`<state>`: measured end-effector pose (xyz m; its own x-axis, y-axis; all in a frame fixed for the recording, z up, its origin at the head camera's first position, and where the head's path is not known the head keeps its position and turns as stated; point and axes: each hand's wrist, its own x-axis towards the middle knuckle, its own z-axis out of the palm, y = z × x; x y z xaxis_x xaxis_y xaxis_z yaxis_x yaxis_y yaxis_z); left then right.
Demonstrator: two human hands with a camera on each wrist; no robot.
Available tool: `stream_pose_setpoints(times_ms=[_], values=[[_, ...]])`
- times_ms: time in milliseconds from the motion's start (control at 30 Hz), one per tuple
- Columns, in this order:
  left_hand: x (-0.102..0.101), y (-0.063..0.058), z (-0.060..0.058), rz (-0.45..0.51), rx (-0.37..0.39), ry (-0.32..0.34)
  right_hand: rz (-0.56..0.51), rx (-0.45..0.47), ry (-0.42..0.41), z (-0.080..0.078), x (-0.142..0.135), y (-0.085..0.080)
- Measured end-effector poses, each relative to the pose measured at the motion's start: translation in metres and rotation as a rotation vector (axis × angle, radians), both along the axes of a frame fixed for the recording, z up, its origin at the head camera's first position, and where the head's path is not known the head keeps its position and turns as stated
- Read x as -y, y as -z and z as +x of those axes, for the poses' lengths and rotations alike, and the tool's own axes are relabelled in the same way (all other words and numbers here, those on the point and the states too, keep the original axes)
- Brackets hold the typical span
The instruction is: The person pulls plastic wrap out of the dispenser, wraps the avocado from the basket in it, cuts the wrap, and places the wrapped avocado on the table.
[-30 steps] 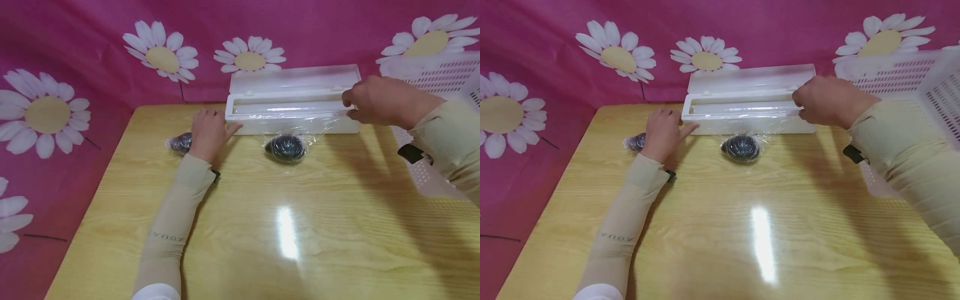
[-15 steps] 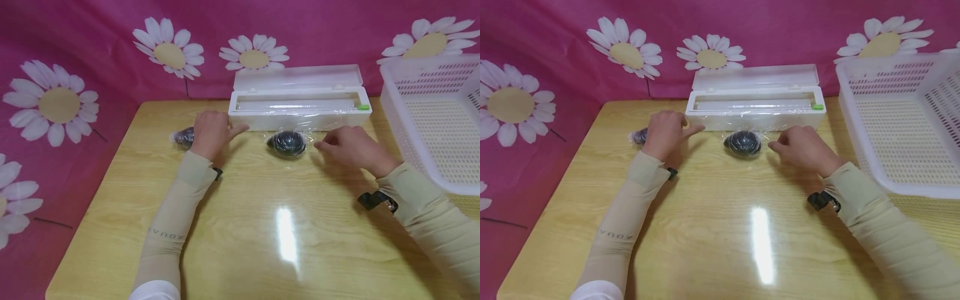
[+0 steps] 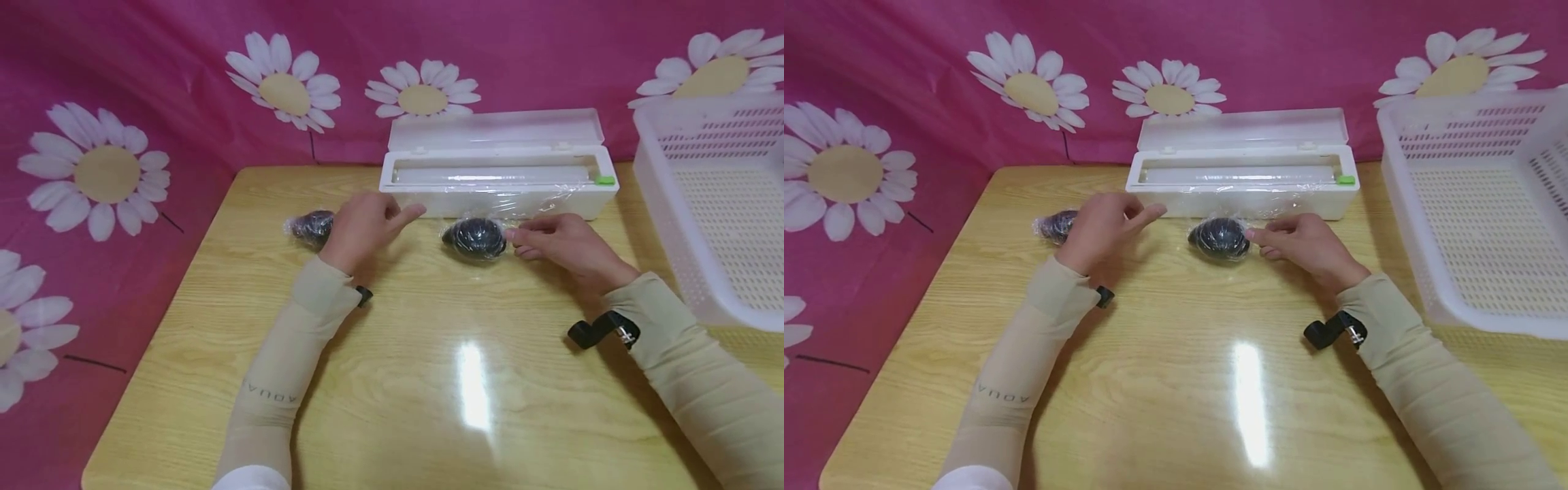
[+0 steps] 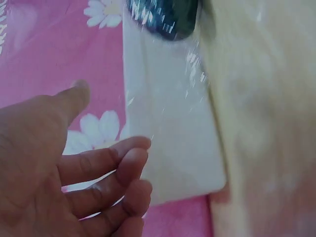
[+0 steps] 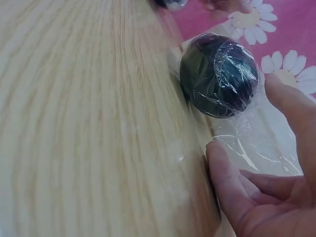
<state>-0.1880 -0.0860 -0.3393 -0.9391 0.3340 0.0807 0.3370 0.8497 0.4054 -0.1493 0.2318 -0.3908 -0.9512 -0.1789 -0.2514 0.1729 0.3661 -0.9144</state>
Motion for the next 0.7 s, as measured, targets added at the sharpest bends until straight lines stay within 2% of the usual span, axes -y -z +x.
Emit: stream_pose_setpoints(times_ms=[67, 133, 267, 367, 433, 533, 700], values=[[-0.005, 0.006, 0.003, 0.009, 0.034, 0.044, -0.071, 0.006, 0.019, -0.001, -0.001, 0.002], [-0.011, 0.013, 0.008, 0.013, 0.035, 0.101, -0.107, 0.007, 0.033, -0.002, -0.002, 0.005], [-0.025, 0.023, 0.017, 0.024, -0.06, 0.212, -0.003, -0.06, 0.068, -0.002, -0.002, 0.006], [-0.036, 0.027, 0.022, 0.037, -0.166, 0.304, 0.135, -0.135, 0.092, -0.002, -0.001, 0.005], [-0.042, 0.029, 0.024, 0.03, -0.218, 0.357, 0.141, -0.144, 0.094, -0.001, 0.001, 0.005], [-0.051, 0.031, 0.024, -0.005, -0.241, 0.404, 0.131, -0.132, 0.093, 0.0, 0.003, 0.007], [-0.059, 0.033, 0.023, -0.052, -0.216, 0.423, 0.055, -0.1, 0.073, -0.001, 0.007, 0.01]])
